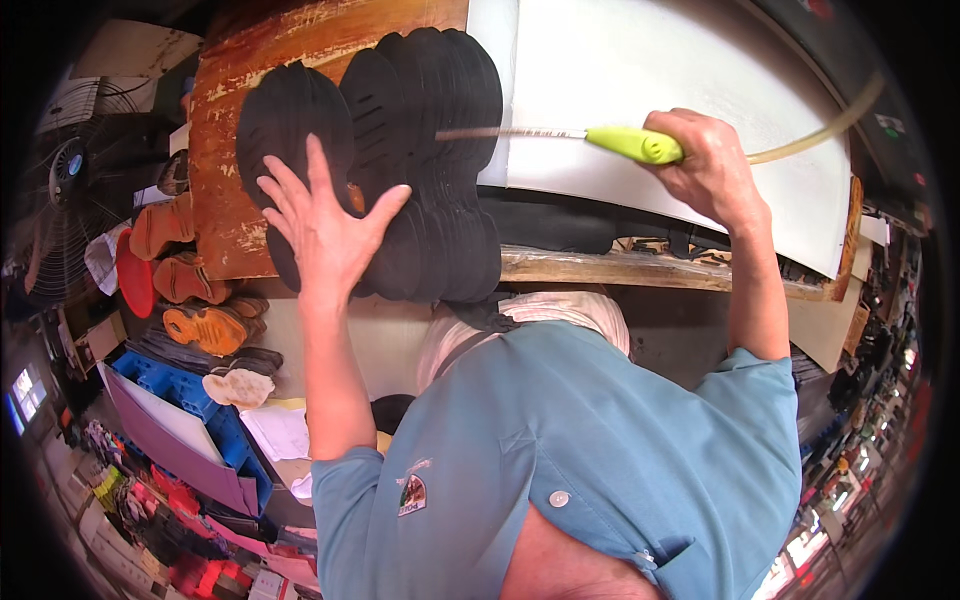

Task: The person uses a green handheld air blower to clean the treads of black shoe soles. They repeatedly blow air into the grooves, flip the soles over, and inspect them by hand, handling several soles one at a time on a wooden workbench.

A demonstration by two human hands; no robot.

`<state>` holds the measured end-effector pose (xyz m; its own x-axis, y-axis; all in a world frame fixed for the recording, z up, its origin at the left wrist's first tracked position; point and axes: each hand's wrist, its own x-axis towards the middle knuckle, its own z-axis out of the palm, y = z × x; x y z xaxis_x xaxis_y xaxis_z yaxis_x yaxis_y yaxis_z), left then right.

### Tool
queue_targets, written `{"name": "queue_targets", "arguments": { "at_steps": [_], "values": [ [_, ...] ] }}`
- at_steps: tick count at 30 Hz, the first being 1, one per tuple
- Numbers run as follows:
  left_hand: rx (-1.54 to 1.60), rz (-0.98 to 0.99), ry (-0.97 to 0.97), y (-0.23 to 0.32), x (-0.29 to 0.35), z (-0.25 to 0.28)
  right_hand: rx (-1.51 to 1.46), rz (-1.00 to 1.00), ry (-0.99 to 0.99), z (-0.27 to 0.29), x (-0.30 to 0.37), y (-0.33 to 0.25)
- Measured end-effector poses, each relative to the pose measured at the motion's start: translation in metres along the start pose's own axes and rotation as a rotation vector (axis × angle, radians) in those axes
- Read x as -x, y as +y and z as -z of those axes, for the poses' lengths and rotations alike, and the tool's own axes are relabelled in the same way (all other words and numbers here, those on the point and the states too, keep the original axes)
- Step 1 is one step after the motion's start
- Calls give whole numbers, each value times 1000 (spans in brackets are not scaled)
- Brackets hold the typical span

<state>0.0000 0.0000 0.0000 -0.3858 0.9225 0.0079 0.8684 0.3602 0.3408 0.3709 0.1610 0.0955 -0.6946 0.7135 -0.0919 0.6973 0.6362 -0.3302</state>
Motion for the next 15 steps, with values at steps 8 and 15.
{"name": "queue_targets", "arguments": {
  "at_steps": [8,15],
  "values": [
    [-37,-83,52,-10,5,-3,1,32,-42,5,4,3],
    [-94,-84,87,-26,2,0,-17,115,-83,-7,-4,2]
  ]
}}
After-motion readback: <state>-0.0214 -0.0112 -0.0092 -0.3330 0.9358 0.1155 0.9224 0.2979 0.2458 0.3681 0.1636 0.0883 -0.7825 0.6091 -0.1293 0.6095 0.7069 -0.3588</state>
